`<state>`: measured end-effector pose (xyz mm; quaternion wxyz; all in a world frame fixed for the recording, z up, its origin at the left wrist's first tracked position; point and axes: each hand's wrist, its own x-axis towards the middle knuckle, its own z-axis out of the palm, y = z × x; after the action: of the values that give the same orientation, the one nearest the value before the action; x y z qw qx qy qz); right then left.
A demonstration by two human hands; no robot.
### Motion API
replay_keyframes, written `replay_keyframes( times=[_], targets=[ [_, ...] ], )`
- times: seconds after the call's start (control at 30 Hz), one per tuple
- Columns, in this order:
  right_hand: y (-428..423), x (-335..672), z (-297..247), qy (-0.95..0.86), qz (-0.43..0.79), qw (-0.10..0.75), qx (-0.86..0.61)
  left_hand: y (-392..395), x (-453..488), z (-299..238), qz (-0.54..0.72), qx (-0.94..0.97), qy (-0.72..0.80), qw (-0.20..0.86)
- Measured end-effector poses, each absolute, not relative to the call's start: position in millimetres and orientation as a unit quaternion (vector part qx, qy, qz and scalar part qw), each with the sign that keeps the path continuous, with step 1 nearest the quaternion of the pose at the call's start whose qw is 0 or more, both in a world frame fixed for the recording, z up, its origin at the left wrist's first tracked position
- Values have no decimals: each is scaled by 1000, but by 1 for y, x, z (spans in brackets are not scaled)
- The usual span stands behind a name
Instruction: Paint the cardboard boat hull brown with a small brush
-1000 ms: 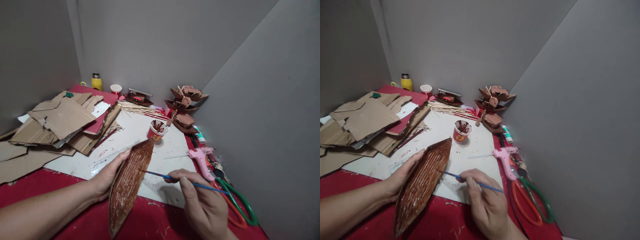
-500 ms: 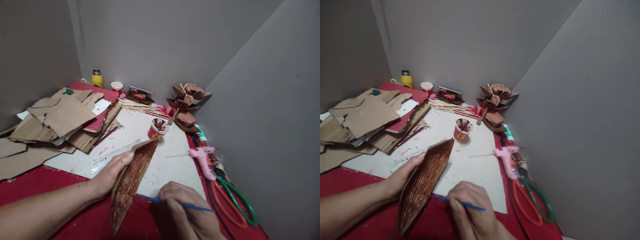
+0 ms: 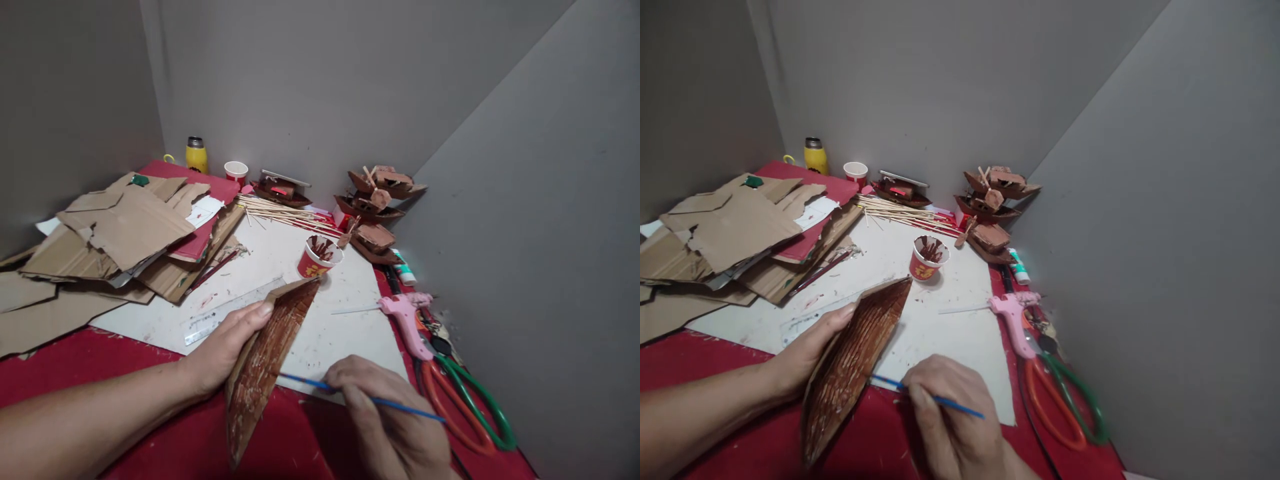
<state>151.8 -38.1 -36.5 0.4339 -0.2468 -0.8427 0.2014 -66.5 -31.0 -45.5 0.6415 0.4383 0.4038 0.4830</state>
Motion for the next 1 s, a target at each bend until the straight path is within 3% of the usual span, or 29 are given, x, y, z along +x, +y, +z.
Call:
replay_keyframes(
  times=[0.13, 0.33, 0.5, 0.67, 0.9, 1.0],
  targets=[
    [-43, 149, -35, -857, 189, 416, -237, -30, -67, -46, 483, 449, 408, 631],
    [-31, 163, -32, -809, 125, 483, -309, -31, -68, -47, 478, 450, 421, 626],
    [-35, 164, -35, -821, 146, 470, -290, -31, -67, -48, 488, 433, 423, 628],
    [-40, 166, -43, -791, 104, 528, -291, -30, -66, -50, 500, 409, 433, 629],
    [-44, 146, -33, -845, 194, 438, -237, -31, -63, -50, 523, 340, 385, 680],
    [-48, 144, -34, -834, 219, 446, -241, -30, -63, -49, 528, 305, 385, 693]
  ],
)
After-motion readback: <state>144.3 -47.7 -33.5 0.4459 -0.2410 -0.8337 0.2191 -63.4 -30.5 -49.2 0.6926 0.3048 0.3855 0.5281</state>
